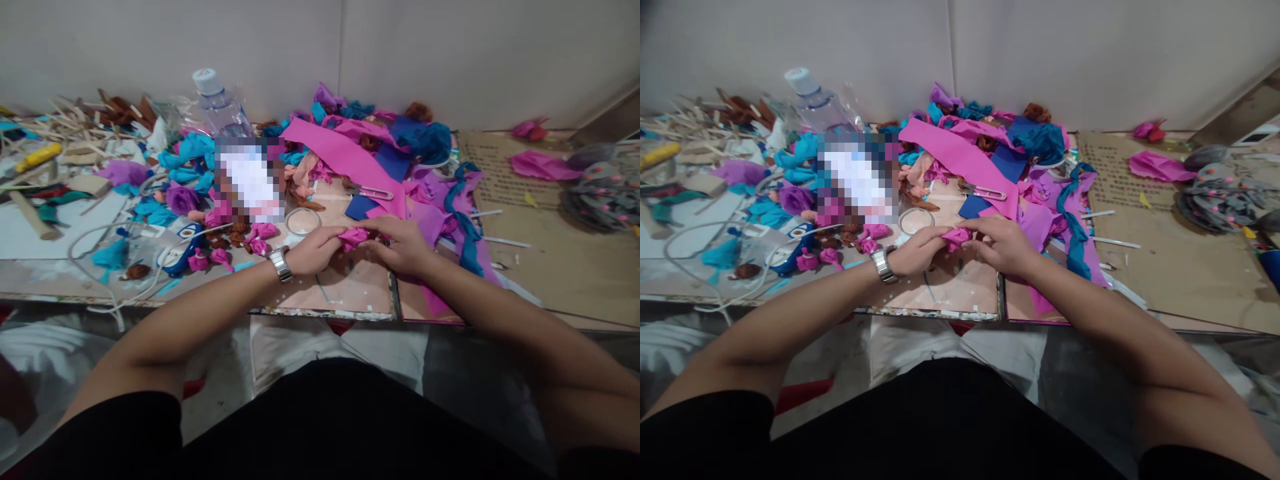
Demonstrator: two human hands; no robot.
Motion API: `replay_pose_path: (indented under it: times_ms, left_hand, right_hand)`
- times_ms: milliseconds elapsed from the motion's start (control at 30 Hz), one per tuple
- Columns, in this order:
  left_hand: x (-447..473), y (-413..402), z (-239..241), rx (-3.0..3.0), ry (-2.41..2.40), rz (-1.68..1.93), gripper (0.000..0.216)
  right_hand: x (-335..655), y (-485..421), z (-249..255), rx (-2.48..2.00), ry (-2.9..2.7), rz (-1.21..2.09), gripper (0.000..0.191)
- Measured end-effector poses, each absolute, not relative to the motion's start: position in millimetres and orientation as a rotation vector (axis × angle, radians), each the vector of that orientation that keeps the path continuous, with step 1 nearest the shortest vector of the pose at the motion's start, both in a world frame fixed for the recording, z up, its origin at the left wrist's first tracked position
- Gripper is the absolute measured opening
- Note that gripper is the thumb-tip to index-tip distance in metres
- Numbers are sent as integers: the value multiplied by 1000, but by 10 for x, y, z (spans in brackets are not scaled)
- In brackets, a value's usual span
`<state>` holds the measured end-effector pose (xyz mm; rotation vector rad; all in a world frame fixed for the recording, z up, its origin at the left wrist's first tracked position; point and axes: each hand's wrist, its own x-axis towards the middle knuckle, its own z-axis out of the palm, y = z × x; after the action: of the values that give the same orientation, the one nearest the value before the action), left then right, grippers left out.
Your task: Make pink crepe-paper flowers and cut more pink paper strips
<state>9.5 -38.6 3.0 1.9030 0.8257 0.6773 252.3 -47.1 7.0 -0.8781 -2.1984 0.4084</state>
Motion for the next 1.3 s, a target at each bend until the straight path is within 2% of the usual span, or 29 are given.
replay_pose_path:
  times_ms: [133,233,300,367,967,1300]
  left_hand:
    - [114,-363,-1,1639,732,661,28]
    - [126,-345,-39,1495,708,810,19]
    - [126,-337,-59,1463,682,873,33]
    - [125,-334,-69,1472,647,916,43]
    - [118,-297,-33,1590,774,1168,37]
    - [154,-371,19,1652,906,1127,38]
  right_hand:
    - [2515,-477,88,-898,-2149,448,36]
    - [2500,-489,107,-974,-2063,512,37]
    - [2487,-497,112,-1026,-2005,563,38]
    - [2474,-503,110,-1056,-1957,615,39]
    - [2439,-485,50,-1013,-1753,847,35]
    - [2432,-495,44,-1028,-1748,874,36]
